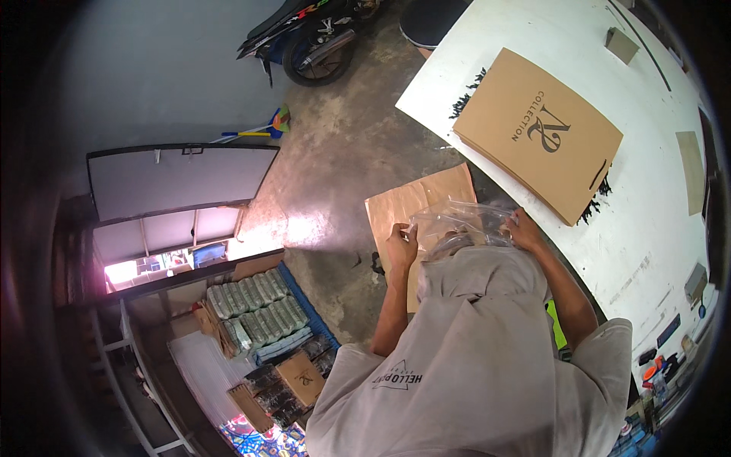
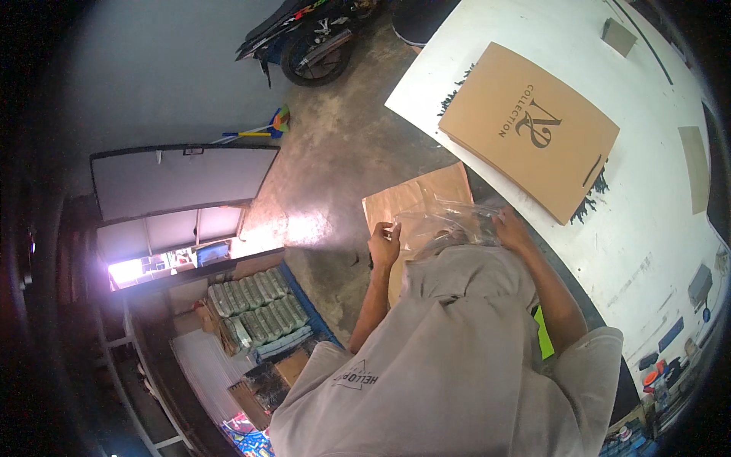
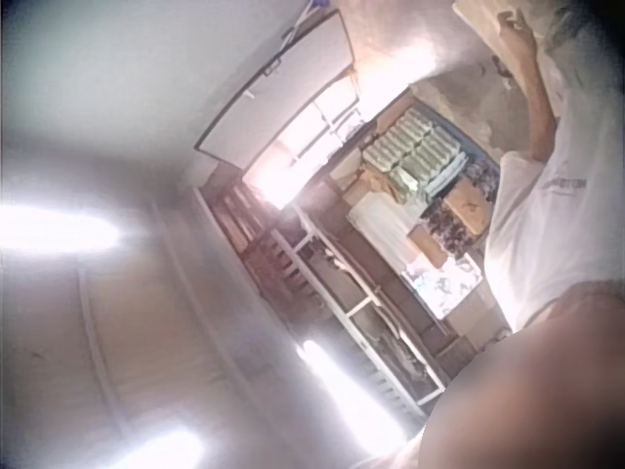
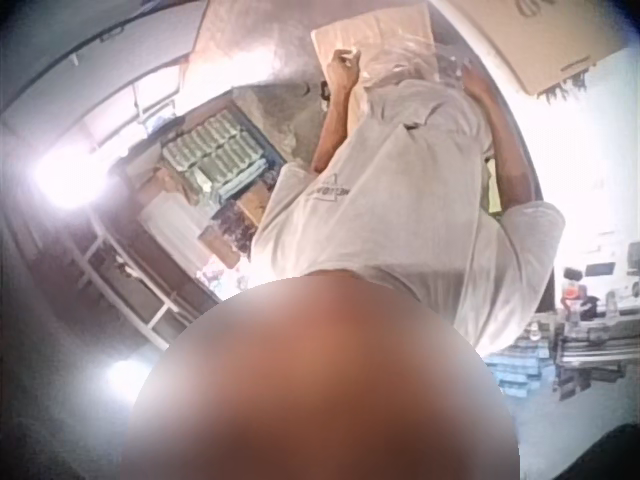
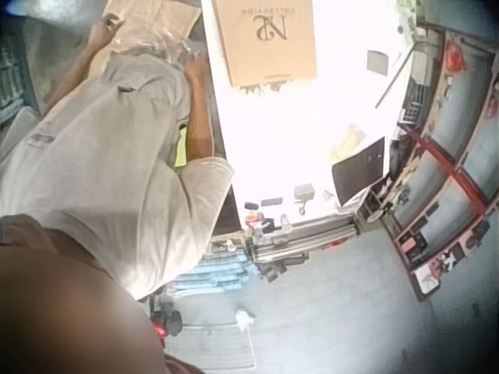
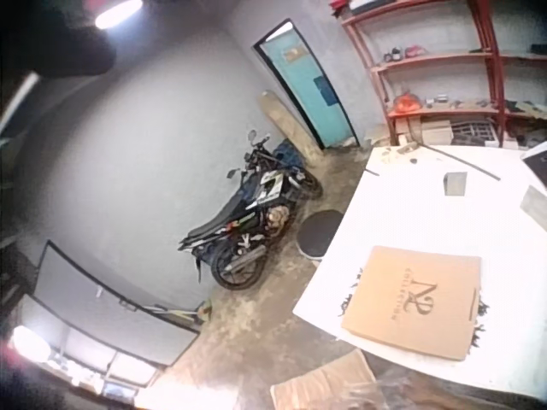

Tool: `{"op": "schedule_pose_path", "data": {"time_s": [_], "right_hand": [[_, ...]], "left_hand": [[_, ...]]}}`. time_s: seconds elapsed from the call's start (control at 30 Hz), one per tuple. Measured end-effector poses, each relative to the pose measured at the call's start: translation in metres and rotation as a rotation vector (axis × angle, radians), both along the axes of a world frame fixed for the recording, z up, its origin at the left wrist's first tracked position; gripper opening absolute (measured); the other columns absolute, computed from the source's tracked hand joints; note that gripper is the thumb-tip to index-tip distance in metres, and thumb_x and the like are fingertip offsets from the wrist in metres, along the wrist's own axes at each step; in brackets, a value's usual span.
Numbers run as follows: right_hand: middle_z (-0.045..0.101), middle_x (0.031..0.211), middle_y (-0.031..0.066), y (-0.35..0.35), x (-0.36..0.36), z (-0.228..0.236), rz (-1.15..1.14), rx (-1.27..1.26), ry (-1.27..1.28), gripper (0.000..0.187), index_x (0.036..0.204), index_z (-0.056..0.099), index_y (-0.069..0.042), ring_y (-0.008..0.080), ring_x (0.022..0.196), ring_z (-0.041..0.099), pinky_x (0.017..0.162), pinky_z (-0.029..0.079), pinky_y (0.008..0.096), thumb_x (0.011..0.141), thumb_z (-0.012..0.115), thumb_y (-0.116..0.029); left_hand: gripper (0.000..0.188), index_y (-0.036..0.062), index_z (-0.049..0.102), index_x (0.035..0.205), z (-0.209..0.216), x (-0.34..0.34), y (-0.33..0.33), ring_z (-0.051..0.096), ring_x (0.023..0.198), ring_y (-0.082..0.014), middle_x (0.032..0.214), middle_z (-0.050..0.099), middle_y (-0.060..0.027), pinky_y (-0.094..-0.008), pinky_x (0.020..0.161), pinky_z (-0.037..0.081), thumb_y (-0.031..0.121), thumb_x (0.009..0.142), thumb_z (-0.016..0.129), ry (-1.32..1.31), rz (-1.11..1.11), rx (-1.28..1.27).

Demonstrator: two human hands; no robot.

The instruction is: The person stacks flat cardboard pieces on a white table, aligns them, and then wraps the stack in a clear plastic bag. The person adjusts the plastic and smooths it over the stack.

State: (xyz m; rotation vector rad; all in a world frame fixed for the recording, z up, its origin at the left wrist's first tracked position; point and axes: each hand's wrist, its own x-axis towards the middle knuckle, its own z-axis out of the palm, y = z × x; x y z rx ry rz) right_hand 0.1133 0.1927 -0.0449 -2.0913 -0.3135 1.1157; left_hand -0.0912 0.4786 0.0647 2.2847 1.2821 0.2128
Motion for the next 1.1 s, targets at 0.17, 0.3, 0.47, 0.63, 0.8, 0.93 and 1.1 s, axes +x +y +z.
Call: {"op": "schedule_pose_path", "data": {"time_s": [0.17, 0.3, 0.47, 0.63, 0.8, 0.93, 1.1], "right_hand": [[0.066, 0.108, 0.0290, 0.009, -0.007, -0.009, -0.014, 0.059, -0.063, 0.039, 0.114, 0.057, 0.001, 0.0472, 0.103, 0.063, 0.086, 0.049, 0.0544, 0.102, 0.049, -0.036], [0.067, 0.101, 0.0275, 0.019, -0.008, -0.001, 0.002, 0.029, -0.180, 0.038, 0.107, 0.064, 0.000, 0.0465, 0.099, 0.064, 0.084, 0.049, 0.0540, 0.102, 0.050, -0.035], [0.070, 0.097, 0.0244, 0.029, -0.015, 0.014, -0.030, -0.092, -0.251, 0.038, 0.095, 0.069, 0.000, 0.0443, 0.095, 0.066, 0.082, 0.050, 0.0517, 0.101, 0.052, -0.033], [0.072, 0.095, 0.0224, 0.063, -0.027, 0.041, -0.138, -0.086, -0.246, 0.039, 0.092, 0.070, 0.001, 0.0407, 0.092, 0.069, 0.081, 0.052, 0.0489, 0.101, 0.053, -0.034], [0.072, 0.091, 0.0232, 0.101, -0.040, 0.044, -0.189, -0.155, -0.237, 0.042, 0.092, 0.070, 0.002, 0.0434, 0.088, 0.069, 0.079, 0.052, 0.0493, 0.099, 0.057, -0.037], [0.070, 0.088, 0.0258, 0.125, -0.050, 0.042, -0.256, -0.121, -0.273, 0.039, 0.091, 0.069, 0.002, 0.0433, 0.084, 0.068, 0.076, 0.051, 0.0490, 0.097, 0.061, -0.035], [0.069, 0.078, 0.0220, 0.148, -0.056, 0.025, -0.371, -0.080, -0.523, 0.025, 0.092, 0.066, 0.002, 0.0328, 0.069, 0.068, 0.065, 0.052, 0.0430, 0.094, 0.066, -0.023]], "left_hand": [[0.035, 0.0023, 0.065, 0.102, 0.003, 0.002, 0.008, 0.071, 0.068, -0.0315, 0.074, 0.070, -0.0170, -0.0402, 0.063, 0.054, 0.032, 0.087, 0.077, 0.043, -0.056, -0.038], [0.038, 0.0012, 0.065, 0.104, -0.006, 0.005, 0.022, 0.072, 0.071, -0.0318, 0.076, 0.072, -0.0181, -0.0406, 0.066, 0.056, 0.033, 0.088, 0.076, 0.101, -0.137, -0.041], [0.036, 0.0027, 0.065, 0.103, -0.019, 0.007, 0.043, 0.073, 0.074, -0.0331, 0.077, 0.073, -0.0172, -0.0419, 0.067, 0.057, 0.034, 0.088, 0.075, 0.112, -0.211, -0.078], [0.036, 0.0033, 0.065, 0.103, -0.033, 0.006, 0.086, 0.073, 0.076, -0.0332, 0.076, 0.073, -0.0161, -0.0427, 0.069, 0.058, 0.036, 0.088, 0.074, 0.116, -0.294, -0.099], [0.037, 0.0039, 0.066, 0.104, -0.038, 0.015, 0.131, 0.073, 0.075, -0.0332, 0.074, 0.073, -0.0151, -0.0444, 0.069, 0.057, 0.038, 0.089, 0.072, 0.096, -0.371, -0.159], [0.038, 0.0037, 0.065, 0.104, -0.041, 0.024, 0.160, 0.072, 0.075, -0.0336, 0.074, 0.073, -0.0148, -0.0452, 0.069, 0.057, 0.038, 0.089, 0.072, 0.111, -0.411, -0.185], [0.039, 0.0036, 0.064, 0.105, -0.039, 0.027, 0.194, 0.072, 0.077, -0.0355, 0.072, 0.072, -0.0152, -0.0467, 0.070, 0.056, 0.039, 0.089, 0.071, 0.119, -0.432, -0.173]]}}
